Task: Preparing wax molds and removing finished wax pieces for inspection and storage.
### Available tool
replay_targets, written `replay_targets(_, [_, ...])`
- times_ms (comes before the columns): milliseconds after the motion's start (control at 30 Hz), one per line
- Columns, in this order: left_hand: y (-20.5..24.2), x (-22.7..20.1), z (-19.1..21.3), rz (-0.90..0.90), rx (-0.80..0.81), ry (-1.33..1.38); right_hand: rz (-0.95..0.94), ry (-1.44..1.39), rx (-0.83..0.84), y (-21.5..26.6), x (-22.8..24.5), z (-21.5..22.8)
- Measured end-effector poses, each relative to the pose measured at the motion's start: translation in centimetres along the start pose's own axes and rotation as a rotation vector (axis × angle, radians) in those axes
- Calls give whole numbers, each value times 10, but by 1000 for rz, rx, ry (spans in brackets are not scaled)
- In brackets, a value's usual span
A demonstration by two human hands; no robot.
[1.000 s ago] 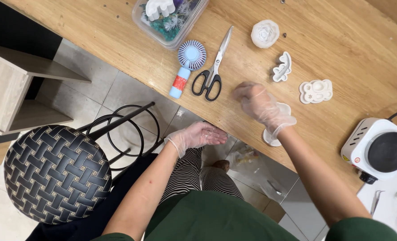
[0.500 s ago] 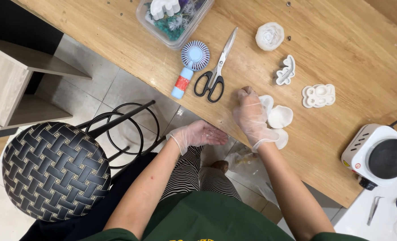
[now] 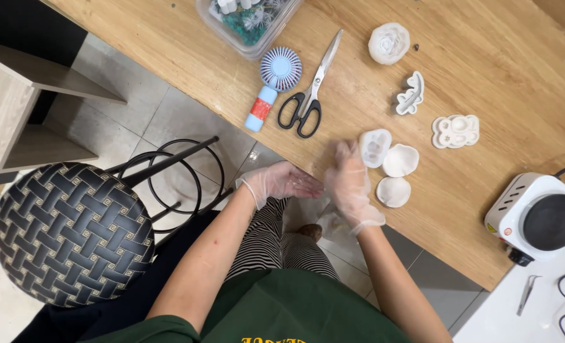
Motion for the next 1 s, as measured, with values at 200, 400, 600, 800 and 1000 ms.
replay_targets(200, [11,-1,-9,-32,-16,-5,-12,359,88,-19,11,-3])
replay_targets(400, [-58,40,107,-103,115,175,-85,233,399,32,43,-22])
replay_targets(600, [6,-6,4,-100,30,11,-234,-43,147,38,-16,-11])
replay_targets(800, [12,-7,-5,-89,-3,1,117,50,-52,-3,-2,5])
replay_targets(1000, [-10,4,26,-84,-38,23,-151,9,234,45,5,-29])
Point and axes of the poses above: each hand's wrist, its own y-axis away from the middle knuckle, its own z-axis out of the back of the hand, x = y × z, the point moved 4 cm from there along -y, towards the middle knuckle, and after that the axes turned 3 degrees about -z, right-handed, at the moved point
